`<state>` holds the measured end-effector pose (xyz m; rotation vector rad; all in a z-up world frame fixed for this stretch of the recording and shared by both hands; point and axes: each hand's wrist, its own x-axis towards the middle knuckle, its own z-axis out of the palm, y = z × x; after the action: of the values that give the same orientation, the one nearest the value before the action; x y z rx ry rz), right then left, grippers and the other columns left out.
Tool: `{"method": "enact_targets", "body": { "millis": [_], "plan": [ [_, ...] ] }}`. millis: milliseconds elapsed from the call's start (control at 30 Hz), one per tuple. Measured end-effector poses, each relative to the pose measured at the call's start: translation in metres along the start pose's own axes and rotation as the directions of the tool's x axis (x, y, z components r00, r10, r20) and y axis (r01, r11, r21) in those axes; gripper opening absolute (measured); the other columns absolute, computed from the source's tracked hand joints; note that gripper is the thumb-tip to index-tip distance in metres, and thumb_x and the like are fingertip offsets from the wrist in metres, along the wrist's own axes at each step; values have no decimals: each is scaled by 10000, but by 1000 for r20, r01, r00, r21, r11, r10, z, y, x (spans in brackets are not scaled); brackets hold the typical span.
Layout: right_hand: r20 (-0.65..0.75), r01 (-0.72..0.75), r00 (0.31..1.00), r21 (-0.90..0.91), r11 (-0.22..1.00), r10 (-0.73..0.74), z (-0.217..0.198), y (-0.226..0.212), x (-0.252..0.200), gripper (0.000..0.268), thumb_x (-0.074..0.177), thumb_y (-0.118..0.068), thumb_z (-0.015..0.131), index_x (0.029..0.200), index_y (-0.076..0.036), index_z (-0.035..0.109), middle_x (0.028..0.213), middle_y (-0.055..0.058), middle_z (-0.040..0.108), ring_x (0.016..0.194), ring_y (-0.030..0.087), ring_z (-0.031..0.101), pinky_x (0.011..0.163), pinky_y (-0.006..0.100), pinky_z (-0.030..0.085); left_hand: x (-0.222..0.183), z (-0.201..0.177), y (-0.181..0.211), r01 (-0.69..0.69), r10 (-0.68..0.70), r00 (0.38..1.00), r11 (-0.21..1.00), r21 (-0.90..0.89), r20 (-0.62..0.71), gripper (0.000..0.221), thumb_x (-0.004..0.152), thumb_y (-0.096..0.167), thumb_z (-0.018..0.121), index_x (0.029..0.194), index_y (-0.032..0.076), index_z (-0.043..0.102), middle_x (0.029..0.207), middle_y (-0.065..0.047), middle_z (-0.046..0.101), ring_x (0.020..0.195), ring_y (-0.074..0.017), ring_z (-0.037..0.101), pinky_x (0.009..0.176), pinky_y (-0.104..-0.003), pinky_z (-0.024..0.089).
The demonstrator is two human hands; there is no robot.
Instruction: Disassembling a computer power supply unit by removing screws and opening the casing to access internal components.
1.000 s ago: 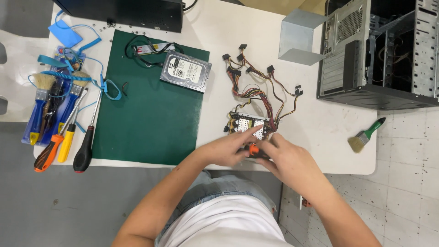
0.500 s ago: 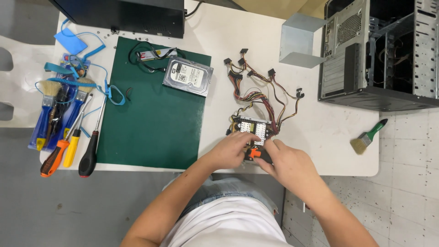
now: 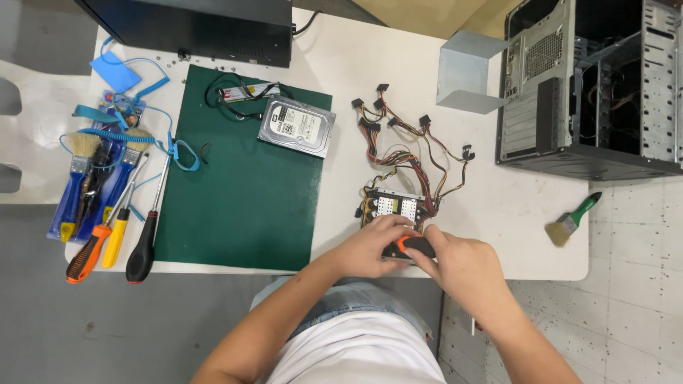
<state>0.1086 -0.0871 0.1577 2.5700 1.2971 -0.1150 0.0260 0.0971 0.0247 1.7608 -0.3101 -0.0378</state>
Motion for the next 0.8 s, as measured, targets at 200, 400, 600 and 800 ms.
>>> {"method": "enact_targets", "body": {
  "millis": [200, 400, 600, 800],
  "plan": [
    [286, -19, 956, 291, 956, -68, -46, -1, 3, 645, 885, -439, 773, 1460, -325, 503, 1473, 49, 485, 1208, 307, 624, 772, 500, 637, 11, 5, -15, 102, -95, 993, 988, 113, -66, 320, 973, 222, 746, 1227, 153, 564, 1163, 9, 808, 1139, -192, 746, 1067, -406, 315],
    [48, 16, 999, 130, 991, -22, -9, 2, -10, 378, 940, -582, 669, 1158, -276, 638, 833, -30, 561, 482, 313, 631, 405, 437, 544, 2, 1, -6, 36, -46, 994, 994, 99, 102, 796, 910, 384, 648, 1612, 136, 365, 1601, -39, 556, 1410, -296, 587, 1237, -570, 185],
    [32, 0, 999, -82, 997, 3, -6, -7, -12, 541, 866, -769, 615, 1161, -316, 601, 884, -100, 622, 717, 176, 694, 589, 383, 566, 12, 14, -10, 113, -100, 988, 988, 102, -117, 388, 864, 393, 789, 1103, 150, 606, 1007, -7, 689, 956, -252, 655, 969, -437, 461],
    [367, -31, 930, 111, 993, -12, 5, -3, -19, 451, 938, -499, 637, 1369, -440, 517, 991, -52, 653, 816, 296, 750, 720, 476, 609, -2, -31, 15, 163, -172, 981, 982, 97, 92, 1083, 784, 707, 601, 1649, 116, 327, 1419, -128, 612, 1319, -363, 533, 1138, -492, 352]
  ]
}}
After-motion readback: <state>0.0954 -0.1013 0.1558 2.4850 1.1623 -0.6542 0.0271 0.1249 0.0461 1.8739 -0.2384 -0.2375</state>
